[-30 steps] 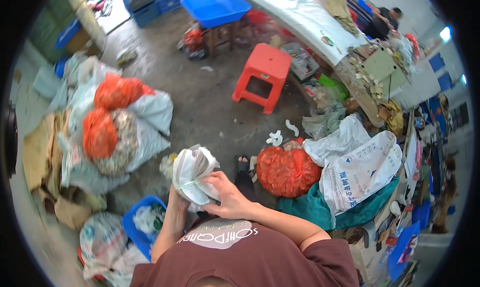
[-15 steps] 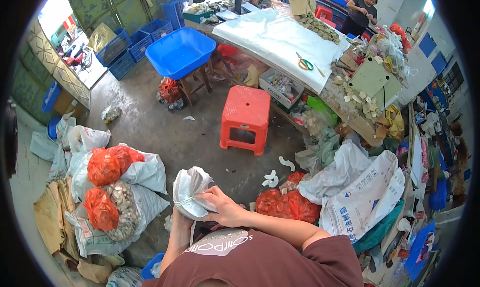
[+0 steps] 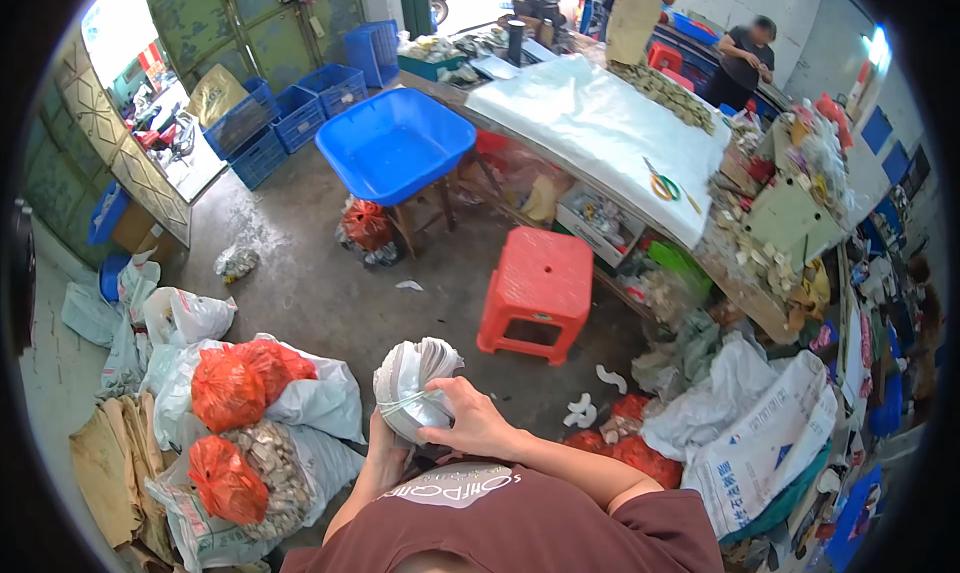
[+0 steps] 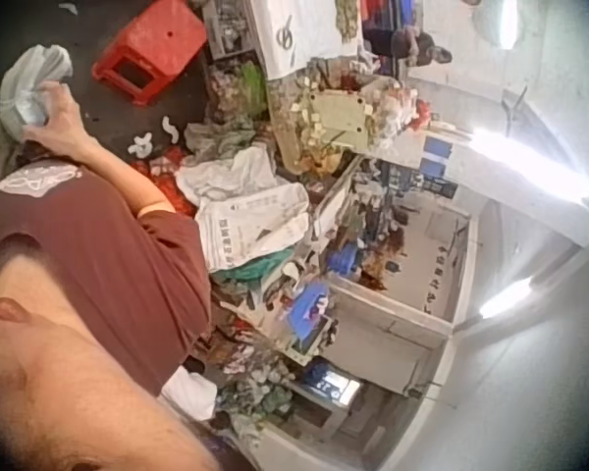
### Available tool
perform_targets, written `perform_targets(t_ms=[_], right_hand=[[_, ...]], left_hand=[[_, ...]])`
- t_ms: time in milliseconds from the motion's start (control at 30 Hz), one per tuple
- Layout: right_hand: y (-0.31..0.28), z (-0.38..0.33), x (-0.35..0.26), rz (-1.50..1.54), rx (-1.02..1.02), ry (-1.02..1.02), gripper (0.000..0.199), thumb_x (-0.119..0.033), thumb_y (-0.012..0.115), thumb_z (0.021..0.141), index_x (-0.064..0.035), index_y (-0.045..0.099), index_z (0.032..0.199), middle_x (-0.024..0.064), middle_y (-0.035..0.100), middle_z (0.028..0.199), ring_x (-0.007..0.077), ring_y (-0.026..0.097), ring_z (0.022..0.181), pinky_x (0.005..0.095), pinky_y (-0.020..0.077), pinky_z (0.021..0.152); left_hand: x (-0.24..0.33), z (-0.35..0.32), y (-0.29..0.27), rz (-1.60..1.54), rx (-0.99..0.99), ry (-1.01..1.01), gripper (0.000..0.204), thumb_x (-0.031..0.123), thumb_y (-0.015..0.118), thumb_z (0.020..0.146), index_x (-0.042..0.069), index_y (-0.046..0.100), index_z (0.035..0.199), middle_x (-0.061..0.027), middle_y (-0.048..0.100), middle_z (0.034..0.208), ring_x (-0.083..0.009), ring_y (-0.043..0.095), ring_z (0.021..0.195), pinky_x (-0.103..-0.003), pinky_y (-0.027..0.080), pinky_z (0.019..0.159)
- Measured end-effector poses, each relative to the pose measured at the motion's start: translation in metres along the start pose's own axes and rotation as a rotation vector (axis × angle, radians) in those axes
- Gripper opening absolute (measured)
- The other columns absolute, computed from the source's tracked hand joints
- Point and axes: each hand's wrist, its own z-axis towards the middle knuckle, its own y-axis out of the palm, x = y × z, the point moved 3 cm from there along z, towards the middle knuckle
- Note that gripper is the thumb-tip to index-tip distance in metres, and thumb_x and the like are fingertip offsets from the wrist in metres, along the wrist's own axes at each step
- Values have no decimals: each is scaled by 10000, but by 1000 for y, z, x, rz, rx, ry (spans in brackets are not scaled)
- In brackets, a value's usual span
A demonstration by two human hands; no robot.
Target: The person walks through a cluttered workshop and approaches a table covered with beige plastic parts. They pick up a stack of grey curved plastic pieces, separate them, and place them on the table. The person then picks up a clipboard, flips through the pages, and places it back down. Finally, they pick up a single grey piece and examine it closely.
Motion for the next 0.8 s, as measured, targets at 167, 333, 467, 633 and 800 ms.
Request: perform_targets(t_ms=[167, 333, 467, 633, 800], right_hand=[[61, 107, -13, -3, 0, -102, 576, -204, 736, 681, -43, 436, 1146, 163, 512, 1093, 264, 524, 1043, 366, 424, 887], [96, 196, -24, 267, -25, 25, 562, -139, 723, 697, -33, 422, 1159, 116, 514, 1052, 182, 514, 992, 315, 437, 835], [113, 271, -16, 522, -21, 141, 572, -134, 707, 723, -28, 390, 1187, 119, 527, 1041, 178, 531, 945, 314, 452, 814], [111, 363, 11, 488, 80, 225, 573, -177, 702, 726, -36, 403, 1194, 141, 564, 1036, 198, 550, 953, 329, 463, 814], [109, 456, 60, 442, 140, 352, 586, -248, 707, 705, -71, 443, 1197, 158, 583, 1054, 222, 567, 961, 342, 466, 823]], left_hand=[[103, 48, -33, 68, 66, 97, 292, 209, 473, 915, 10, 562, 1109, -133, 627, 1038, -241, 635, 892, -376, 532, 746], [174, 90, -83, 23, 217, 76, 259, 226, 557, 878, 25, 569, 1040, -103, 632, 941, -225, 636, 822, -358, 530, 710], [211, 122, -144, 85, 340, 83, 329, 342, 509, 899, 66, 560, 1071, -79, 637, 913, -231, 631, 796, -369, 516, 696], [261, 154, -197, -152, 443, 70, 280, 365, 480, 904, 93, 545, 911, -68, 595, 694, -224, 583, 566, -360, 479, 524], [314, 220, -229, -191, 572, 125, 297, 400, 536, 871, 116, 561, 956, -43, 617, 786, -211, 591, 637, -369, 508, 583]])
